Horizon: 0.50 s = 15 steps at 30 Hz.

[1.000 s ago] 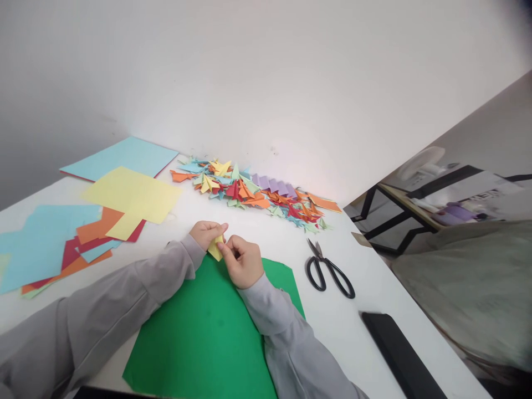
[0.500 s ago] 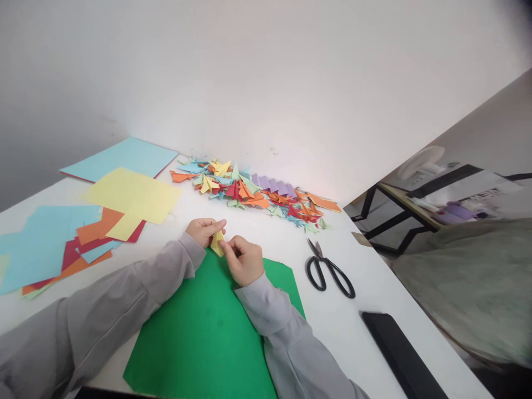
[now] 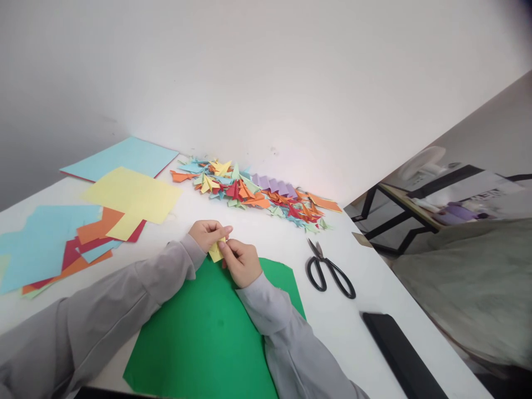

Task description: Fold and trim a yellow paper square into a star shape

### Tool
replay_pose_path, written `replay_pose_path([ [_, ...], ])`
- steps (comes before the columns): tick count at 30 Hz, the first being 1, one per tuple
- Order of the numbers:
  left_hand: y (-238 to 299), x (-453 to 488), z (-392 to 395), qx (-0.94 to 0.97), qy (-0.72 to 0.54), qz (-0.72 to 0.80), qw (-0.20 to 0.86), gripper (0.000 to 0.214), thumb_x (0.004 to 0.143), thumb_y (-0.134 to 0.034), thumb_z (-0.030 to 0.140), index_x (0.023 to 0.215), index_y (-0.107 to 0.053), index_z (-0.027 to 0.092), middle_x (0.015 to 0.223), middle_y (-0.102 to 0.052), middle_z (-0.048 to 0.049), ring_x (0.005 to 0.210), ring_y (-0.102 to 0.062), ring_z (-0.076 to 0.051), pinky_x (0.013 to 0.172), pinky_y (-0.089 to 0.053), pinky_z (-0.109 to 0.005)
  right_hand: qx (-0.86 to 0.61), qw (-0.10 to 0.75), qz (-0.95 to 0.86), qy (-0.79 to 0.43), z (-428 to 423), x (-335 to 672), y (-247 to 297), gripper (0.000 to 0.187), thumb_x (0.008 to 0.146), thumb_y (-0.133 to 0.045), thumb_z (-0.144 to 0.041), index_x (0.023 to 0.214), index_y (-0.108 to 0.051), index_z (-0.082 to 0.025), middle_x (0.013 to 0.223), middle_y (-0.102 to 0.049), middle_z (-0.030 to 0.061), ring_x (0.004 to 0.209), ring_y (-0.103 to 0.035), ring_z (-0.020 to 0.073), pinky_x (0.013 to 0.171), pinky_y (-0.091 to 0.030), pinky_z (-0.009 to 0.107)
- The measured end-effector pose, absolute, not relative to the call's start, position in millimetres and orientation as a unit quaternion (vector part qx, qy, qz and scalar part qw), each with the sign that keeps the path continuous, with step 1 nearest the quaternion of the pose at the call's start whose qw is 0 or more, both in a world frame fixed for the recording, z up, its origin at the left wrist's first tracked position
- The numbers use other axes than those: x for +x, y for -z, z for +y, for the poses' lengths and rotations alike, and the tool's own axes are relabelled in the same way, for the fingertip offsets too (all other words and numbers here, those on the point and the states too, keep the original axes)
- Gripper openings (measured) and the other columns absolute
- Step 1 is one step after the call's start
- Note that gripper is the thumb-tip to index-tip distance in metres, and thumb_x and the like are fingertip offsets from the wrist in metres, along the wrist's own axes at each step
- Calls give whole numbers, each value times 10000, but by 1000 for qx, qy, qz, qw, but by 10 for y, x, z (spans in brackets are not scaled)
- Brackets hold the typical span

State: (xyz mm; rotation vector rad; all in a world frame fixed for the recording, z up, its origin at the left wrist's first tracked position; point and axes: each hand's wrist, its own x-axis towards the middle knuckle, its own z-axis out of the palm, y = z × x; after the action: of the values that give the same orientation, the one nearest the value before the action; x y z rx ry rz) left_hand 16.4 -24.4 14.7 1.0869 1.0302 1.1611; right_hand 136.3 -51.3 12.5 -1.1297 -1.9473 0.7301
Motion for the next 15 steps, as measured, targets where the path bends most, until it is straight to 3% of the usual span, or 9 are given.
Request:
replay_pose_path([
  [7, -184, 178, -273, 500, -475, 433, 581, 349, 496, -691, 373, 428, -446, 133, 376, -401, 54, 376, -327, -38, 390, -252, -186, -447, 408, -775, -184, -529, 1355, -123, 366, 788, -394, -298, 442, -381, -181, 386, -341, -48, 368, -292, 67, 400, -225, 219],
  [15, -149, 148, -246, 490, -468, 410, 610, 365, 510, -678, 406, 425, -458, 126, 385, -418, 45, 380, -346, -40, 396, -259, -192, -436, 401, -788, -169, -538, 1357, -148, 373, 788, -400, -292, 435, -357, -179, 390, -300, -55, 368, -257, 62, 400, -205, 218],
])
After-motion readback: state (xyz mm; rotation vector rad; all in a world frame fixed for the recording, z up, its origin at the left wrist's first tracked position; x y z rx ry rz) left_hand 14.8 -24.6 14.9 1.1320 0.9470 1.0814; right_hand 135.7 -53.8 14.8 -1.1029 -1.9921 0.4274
